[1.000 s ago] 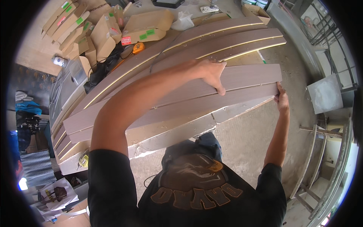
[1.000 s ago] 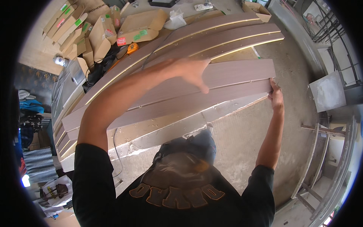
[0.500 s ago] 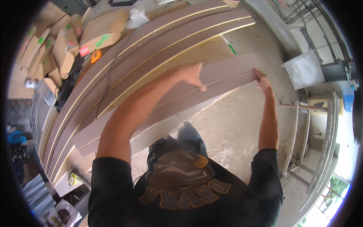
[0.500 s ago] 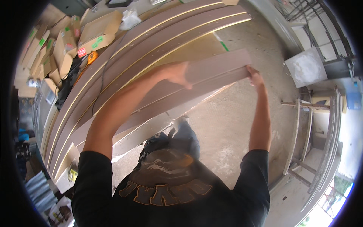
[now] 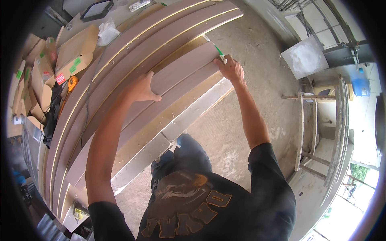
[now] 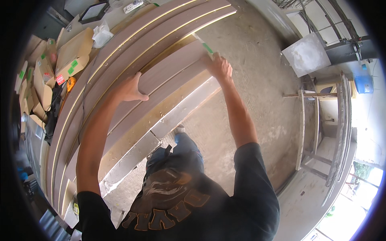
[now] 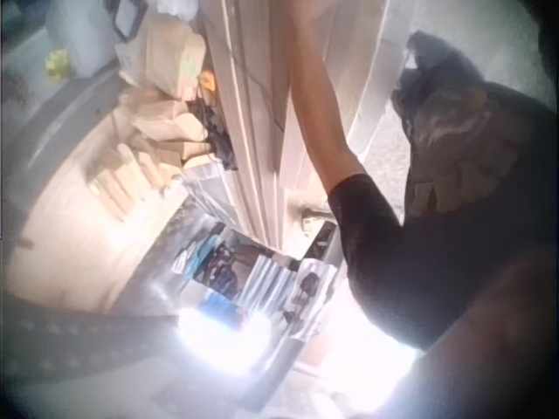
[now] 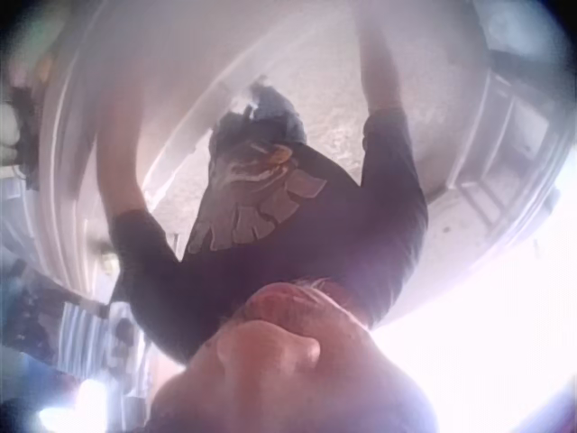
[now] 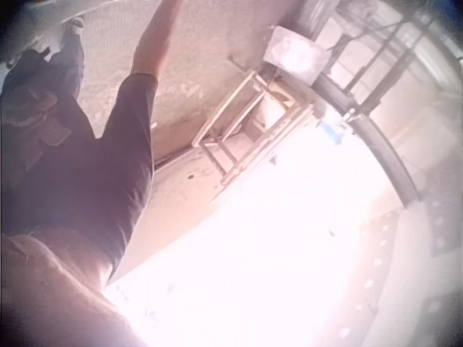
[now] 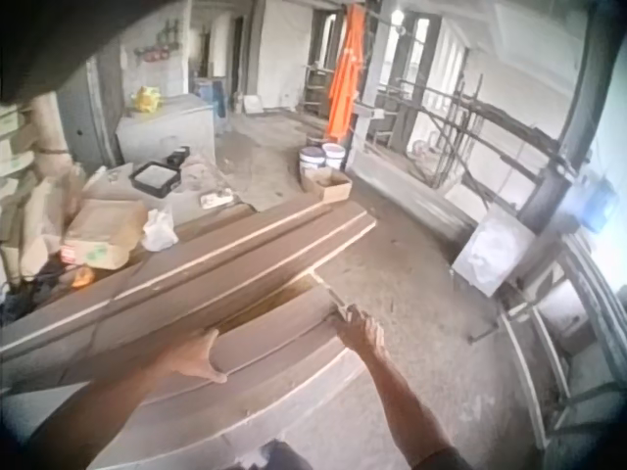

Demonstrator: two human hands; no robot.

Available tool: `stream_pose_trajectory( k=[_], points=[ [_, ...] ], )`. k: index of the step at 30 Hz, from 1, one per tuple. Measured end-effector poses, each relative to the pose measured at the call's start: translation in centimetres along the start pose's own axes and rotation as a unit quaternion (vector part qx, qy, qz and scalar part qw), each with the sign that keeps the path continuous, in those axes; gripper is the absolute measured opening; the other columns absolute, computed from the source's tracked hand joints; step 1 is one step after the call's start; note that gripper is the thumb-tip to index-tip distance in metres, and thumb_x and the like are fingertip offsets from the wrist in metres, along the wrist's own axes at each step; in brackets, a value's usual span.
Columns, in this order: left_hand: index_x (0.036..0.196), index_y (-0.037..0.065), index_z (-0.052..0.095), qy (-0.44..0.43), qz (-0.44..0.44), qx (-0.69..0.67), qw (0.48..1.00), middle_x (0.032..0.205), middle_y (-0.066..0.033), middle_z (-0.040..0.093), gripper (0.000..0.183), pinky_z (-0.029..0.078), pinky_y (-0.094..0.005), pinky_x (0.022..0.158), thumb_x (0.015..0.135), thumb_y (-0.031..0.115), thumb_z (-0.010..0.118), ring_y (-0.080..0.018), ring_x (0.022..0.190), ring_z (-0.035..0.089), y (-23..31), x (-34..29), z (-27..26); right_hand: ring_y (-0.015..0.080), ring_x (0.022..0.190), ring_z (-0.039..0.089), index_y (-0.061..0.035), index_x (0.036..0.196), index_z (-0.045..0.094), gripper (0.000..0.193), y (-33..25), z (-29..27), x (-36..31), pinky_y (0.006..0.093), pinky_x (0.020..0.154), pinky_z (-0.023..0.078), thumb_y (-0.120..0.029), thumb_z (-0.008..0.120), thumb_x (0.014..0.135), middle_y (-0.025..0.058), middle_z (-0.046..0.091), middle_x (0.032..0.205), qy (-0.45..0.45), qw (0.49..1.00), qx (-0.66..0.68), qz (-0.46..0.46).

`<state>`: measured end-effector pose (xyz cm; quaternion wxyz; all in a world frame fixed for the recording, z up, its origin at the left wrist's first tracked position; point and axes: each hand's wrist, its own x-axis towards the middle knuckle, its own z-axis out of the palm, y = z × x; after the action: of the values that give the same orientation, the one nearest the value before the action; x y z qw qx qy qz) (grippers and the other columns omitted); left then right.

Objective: The person uses a yellow power drill to secure long, curved wooden panels to a ceiling structure. They repeatedly position the panels, drill pilot holes, and drive screws to fasten the wood. The person also uses a pencil to mark the panels and adjusts their position to ensure alignment with the existing structure.

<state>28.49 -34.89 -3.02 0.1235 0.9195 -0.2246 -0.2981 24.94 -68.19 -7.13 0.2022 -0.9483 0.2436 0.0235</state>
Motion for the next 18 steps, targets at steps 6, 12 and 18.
stream_pose_trajectory(
  k=[6,12,18],
  points=[
    [0.138,-0.010,0.026,0.002,-0.019,-0.008,1.000,0.137,-0.0316,0.037,0.106,0.036,-0.0406,0.106,0.059,0.034,0.080,-0.0400,0.128,0.040,0.2,0.3,0.9,0.0331,0.091,0.064,-0.0014,0.122,0.052,0.038,2.6,1.6,-0.1,0.0405,0.081,0.049,-0.021,0.049,0.089,0.0200,0.066,0.098,0.032,0.979,0.076,-0.185],
    [0.137,-0.011,0.028,-0.006,-0.045,0.003,0.999,0.129,-0.0332,0.046,0.103,0.041,-0.0409,0.101,0.059,0.031,0.080,-0.0414,0.119,0.048,2.4,-0.8,-0.1,0.0164,0.080,0.063,0.0016,0.116,0.055,0.029,1.3,0.7,-3.0,0.0301,0.073,0.051,-0.009,0.045,0.090,0.0125,0.065,0.090,-0.112,0.935,0.271,-0.201],
    [0.136,-0.012,0.029,-0.006,-0.039,-0.026,0.999,0.126,-0.0333,0.048,0.103,0.042,-0.0411,0.099,0.058,0.032,0.080,-0.0405,0.117,0.050,3.5,-0.5,0.0,0.0213,0.086,0.065,-0.0012,0.109,0.060,0.025,1.5,2.8,-1.3,0.0308,0.076,0.051,-0.010,0.053,0.087,0.0122,0.066,0.095,-0.086,0.936,0.303,-0.155]
  ],
)
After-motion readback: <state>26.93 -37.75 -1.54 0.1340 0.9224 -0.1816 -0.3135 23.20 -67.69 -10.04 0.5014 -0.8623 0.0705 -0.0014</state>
